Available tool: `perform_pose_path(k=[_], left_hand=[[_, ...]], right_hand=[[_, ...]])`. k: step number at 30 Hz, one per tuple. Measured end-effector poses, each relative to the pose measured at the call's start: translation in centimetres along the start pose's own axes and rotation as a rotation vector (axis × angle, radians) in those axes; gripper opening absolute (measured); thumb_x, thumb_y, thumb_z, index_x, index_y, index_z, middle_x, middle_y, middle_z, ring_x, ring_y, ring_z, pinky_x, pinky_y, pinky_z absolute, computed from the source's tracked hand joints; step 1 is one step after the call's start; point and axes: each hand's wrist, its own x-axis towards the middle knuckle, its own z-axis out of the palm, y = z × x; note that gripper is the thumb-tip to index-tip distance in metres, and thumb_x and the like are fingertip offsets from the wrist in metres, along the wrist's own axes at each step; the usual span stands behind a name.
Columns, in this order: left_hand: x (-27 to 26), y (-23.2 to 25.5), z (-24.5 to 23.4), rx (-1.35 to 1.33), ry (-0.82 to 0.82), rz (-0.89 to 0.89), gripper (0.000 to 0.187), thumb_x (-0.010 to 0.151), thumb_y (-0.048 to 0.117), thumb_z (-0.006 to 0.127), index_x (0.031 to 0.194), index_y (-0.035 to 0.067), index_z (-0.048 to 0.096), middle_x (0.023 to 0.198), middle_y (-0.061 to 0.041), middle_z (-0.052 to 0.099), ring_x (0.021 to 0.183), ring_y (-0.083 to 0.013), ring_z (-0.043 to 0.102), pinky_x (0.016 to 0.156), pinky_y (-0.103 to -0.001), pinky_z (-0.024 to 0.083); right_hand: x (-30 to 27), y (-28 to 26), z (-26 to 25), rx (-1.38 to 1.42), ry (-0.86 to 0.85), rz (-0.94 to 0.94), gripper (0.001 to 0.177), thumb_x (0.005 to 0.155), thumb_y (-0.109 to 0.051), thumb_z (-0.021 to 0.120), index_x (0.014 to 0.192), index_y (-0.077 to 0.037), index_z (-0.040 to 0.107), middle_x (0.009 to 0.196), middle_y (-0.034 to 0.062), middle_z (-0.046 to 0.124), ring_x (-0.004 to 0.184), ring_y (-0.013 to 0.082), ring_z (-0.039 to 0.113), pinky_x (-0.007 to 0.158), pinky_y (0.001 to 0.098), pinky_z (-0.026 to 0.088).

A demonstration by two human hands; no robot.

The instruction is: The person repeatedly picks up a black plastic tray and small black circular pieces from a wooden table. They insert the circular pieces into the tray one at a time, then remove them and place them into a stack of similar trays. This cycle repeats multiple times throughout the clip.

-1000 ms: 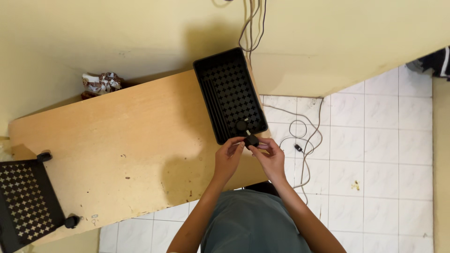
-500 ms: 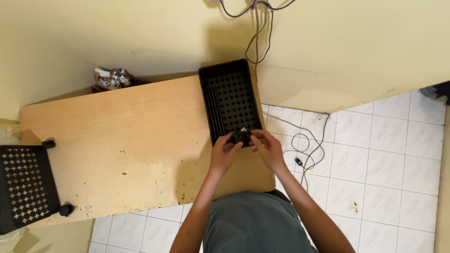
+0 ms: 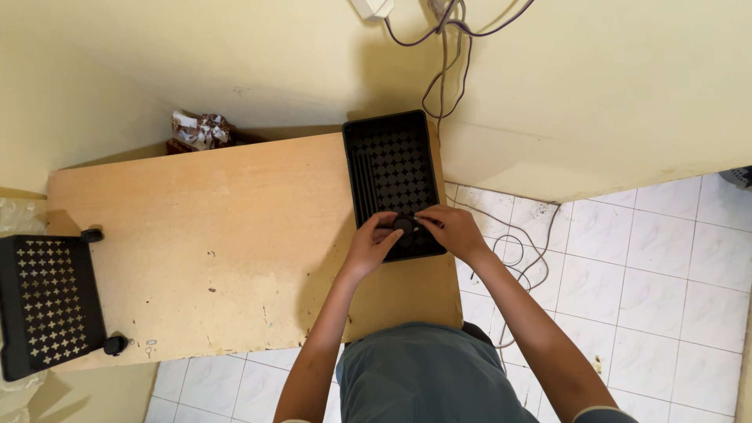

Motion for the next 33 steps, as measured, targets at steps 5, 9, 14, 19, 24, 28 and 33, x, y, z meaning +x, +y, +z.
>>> perform_pose_path(k=[5, 9, 14, 19, 24, 28, 33], left_hand=[[0.1, 1.3, -0.5, 0.283, -0.034, 0.022, 0.056, 0.093, 0.021, 0.072, 0.144, 0.010, 0.053, 0.137, -0.013, 0.059, 0.116, -0.0263, 0.068, 0.100, -0.036, 0.057], [0.9, 1.7, -0.3, 0.576, -0.028, 0.065, 0.058, 0.098, 0.028, 0.067, 0.149, 0.010, 0.047, 0.143, -0.013, 0.056, 0.120, -0.0321, 0.062, 0.098, -0.040, 0.052], [1.7, 1.2, -0.1, 0.668, 0.014, 0.065, 0.058, 0.097, 0.032, 0.066, 0.147, 0.009, 0.049, 0.132, -0.013, 0.064, 0.109, -0.0311, 0.068, 0.091, -0.040, 0.056], [2.5, 0.4, 0.2, 0.708, 0.022, 0.034, 0.057, 0.097, 0.034, 0.068, 0.145, 0.009, 0.052, 0.129, -0.012, 0.067, 0.107, -0.0299, 0.069, 0.090, -0.039, 0.057], [3.1, -0.7, 0.5, 0.726, 0.047, 0.081, 0.055, 0.096, 0.033, 0.070, 0.143, 0.009, 0.055, 0.130, -0.012, 0.066, 0.105, -0.0298, 0.070, 0.088, -0.039, 0.057], [3.1, -0.8, 0.7, 0.683, 0.050, 0.058, 0.055, 0.094, 0.032, 0.071, 0.142, 0.011, 0.056, 0.131, -0.012, 0.065, 0.101, -0.0291, 0.071, 0.087, -0.038, 0.058], [2.7, -0.2, 0.8, 0.669, 0.074, 0.066, 0.057, 0.091, 0.033, 0.074, 0.142, 0.013, 0.055, 0.130, -0.011, 0.064, 0.102, -0.0291, 0.071, 0.088, -0.039, 0.057]], right_hand=[[1.4, 2.0, 1.5, -0.113, 0.005, -0.129, 0.015, 0.092, -0.015, 0.073, 0.105, -0.008, 0.079, 0.103, 0.0081, 0.078, 0.087, 0.0267, 0.074, 0.078, 0.0344, 0.059], [2.4, 3.1, 2.4, -0.180, 0.070, -0.238, 0.014, 0.090, -0.012, 0.074, 0.102, -0.006, 0.079, 0.100, 0.0097, 0.078, 0.096, 0.0282, 0.071, 0.095, 0.0412, 0.052], [3.8, 3.8, 2.6, -0.276, 0.099, -0.371, 0.013, 0.085, -0.011, 0.077, 0.097, -0.007, 0.080, 0.095, 0.0065, 0.075, 0.107, 0.0264, 0.062, 0.109, 0.0416, 0.042], [4.5, 4.3, 3.1, -0.318, 0.084, -0.379, 0.010, 0.084, -0.012, 0.078, 0.093, -0.008, 0.080, 0.095, 0.0027, 0.074, 0.108, 0.0233, 0.059, 0.118, 0.0443, 0.034], [4.5, 5.2, 3.8, -0.354, 0.031, -0.298, 0.010, 0.085, -0.013, 0.078, 0.093, -0.009, 0.080, 0.095, 0.0027, 0.074, 0.109, 0.0223, 0.060, 0.124, 0.0468, 0.028], [4.6, 6.0, 4.1, -0.367, -0.010, -0.241, 0.010, 0.086, -0.015, 0.078, 0.093, -0.009, 0.080, 0.094, 0.0030, 0.074, 0.110, 0.0220, 0.060, 0.125, 0.0500, 0.022], [4.7, 6.4, 4.5, -0.380, -0.020, -0.223, 0.011, 0.085, -0.016, 0.078, 0.093, -0.010, 0.081, 0.095, 0.0024, 0.074, 0.110, 0.0216, 0.061, 0.126, 0.0496, 0.022]])
